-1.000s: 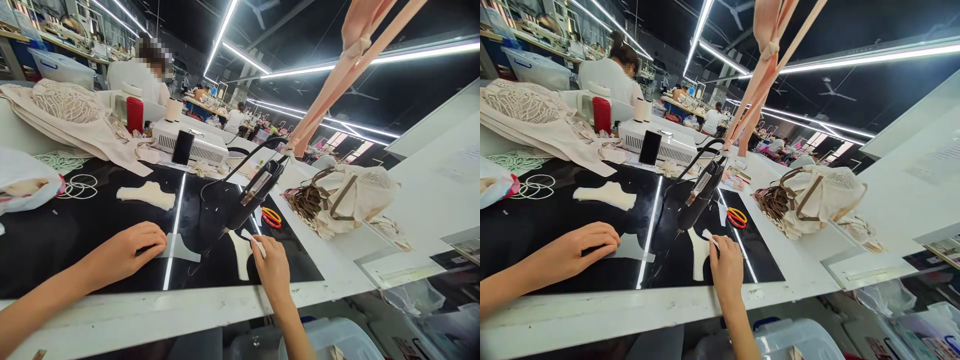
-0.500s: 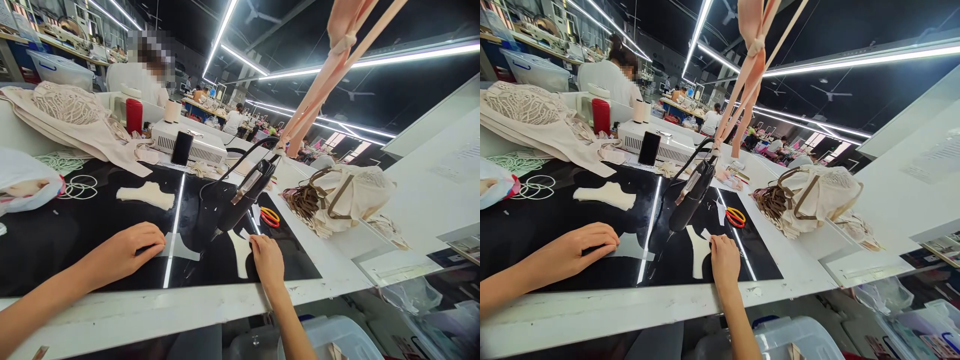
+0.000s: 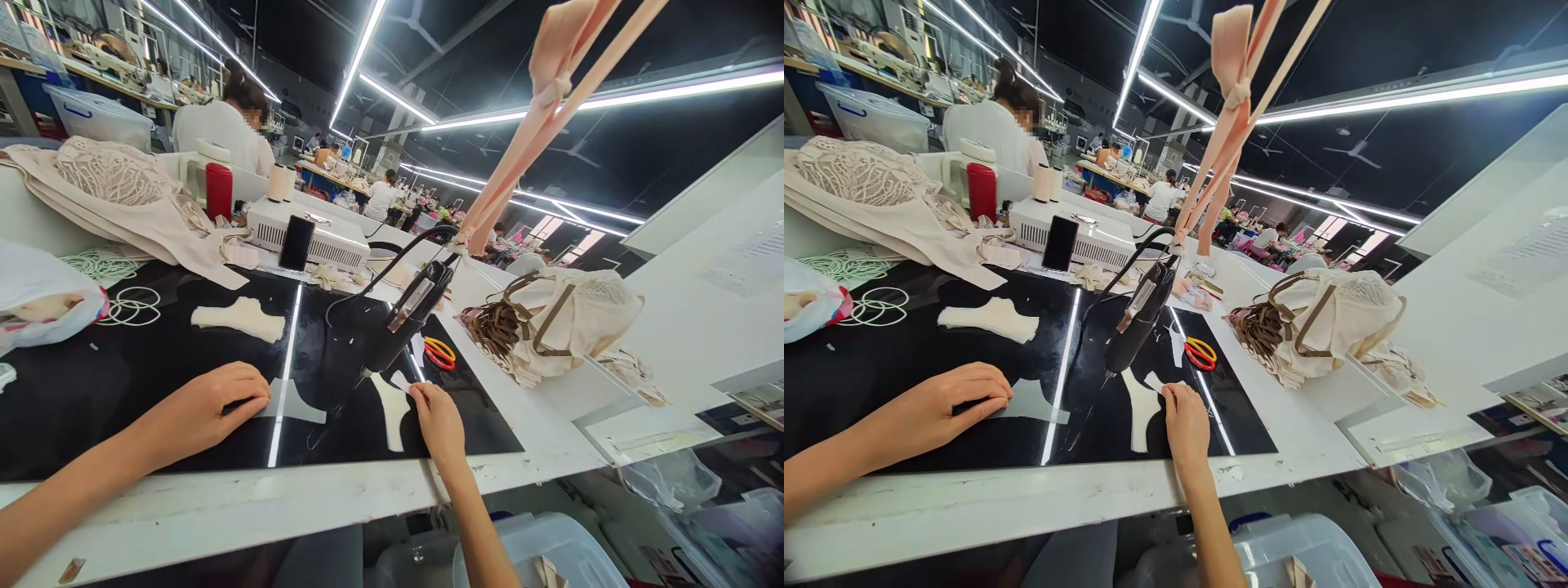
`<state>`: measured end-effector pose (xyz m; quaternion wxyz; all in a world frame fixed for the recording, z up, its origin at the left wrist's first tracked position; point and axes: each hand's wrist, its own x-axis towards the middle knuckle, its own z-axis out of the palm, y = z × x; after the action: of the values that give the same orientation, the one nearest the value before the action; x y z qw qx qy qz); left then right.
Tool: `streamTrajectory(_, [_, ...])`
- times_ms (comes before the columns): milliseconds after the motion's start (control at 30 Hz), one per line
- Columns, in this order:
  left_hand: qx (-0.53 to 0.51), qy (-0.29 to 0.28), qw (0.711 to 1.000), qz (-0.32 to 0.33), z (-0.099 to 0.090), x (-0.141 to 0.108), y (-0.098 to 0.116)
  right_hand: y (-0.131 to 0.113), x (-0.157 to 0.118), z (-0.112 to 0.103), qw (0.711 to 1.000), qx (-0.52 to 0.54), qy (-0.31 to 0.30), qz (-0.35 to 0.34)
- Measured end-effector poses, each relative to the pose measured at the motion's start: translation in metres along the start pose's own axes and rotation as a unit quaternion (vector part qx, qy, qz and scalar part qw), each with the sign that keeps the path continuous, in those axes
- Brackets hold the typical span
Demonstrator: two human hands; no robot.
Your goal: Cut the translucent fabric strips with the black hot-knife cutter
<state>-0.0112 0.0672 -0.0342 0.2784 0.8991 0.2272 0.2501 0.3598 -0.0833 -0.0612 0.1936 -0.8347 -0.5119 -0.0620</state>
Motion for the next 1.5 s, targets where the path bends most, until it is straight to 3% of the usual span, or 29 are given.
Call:
streamTrajectory(700, [0.039, 0.001, 0.999, 0.021, 0.007, -0.001, -0.014, 0.008, 0.007, -0.002, 0.985, 0.135, -0.052, 0.094])
streamTrajectory(967, [0.054, 0.0, 0.998, 0.021, 0.006, -0.001, -0.016, 0.01, 0.008, -0.002, 0.98, 0.176, -0.049, 0.081])
streamTrajectory(1100, [0.057, 0.007, 0.998, 0.031, 0.007, -0.002, -0.018, 0.026, 0.006, -0.014, 0.978, 0.189, -0.038, 0.079])
streamTrajectory(1333, [0.063, 0.018, 0.997, 0.029, 0.007, -0.003, -0.021, 0.063, -0.019, -0.041, 0.981, 0.179, -0.055, 0.053])
streamTrajectory(1500, [0.076, 0.018, 0.997, 0.024, 0.006, -0.004, -0.027, 0.059, -0.036, -0.043, 0.985, 0.166, -0.05, -0.005])
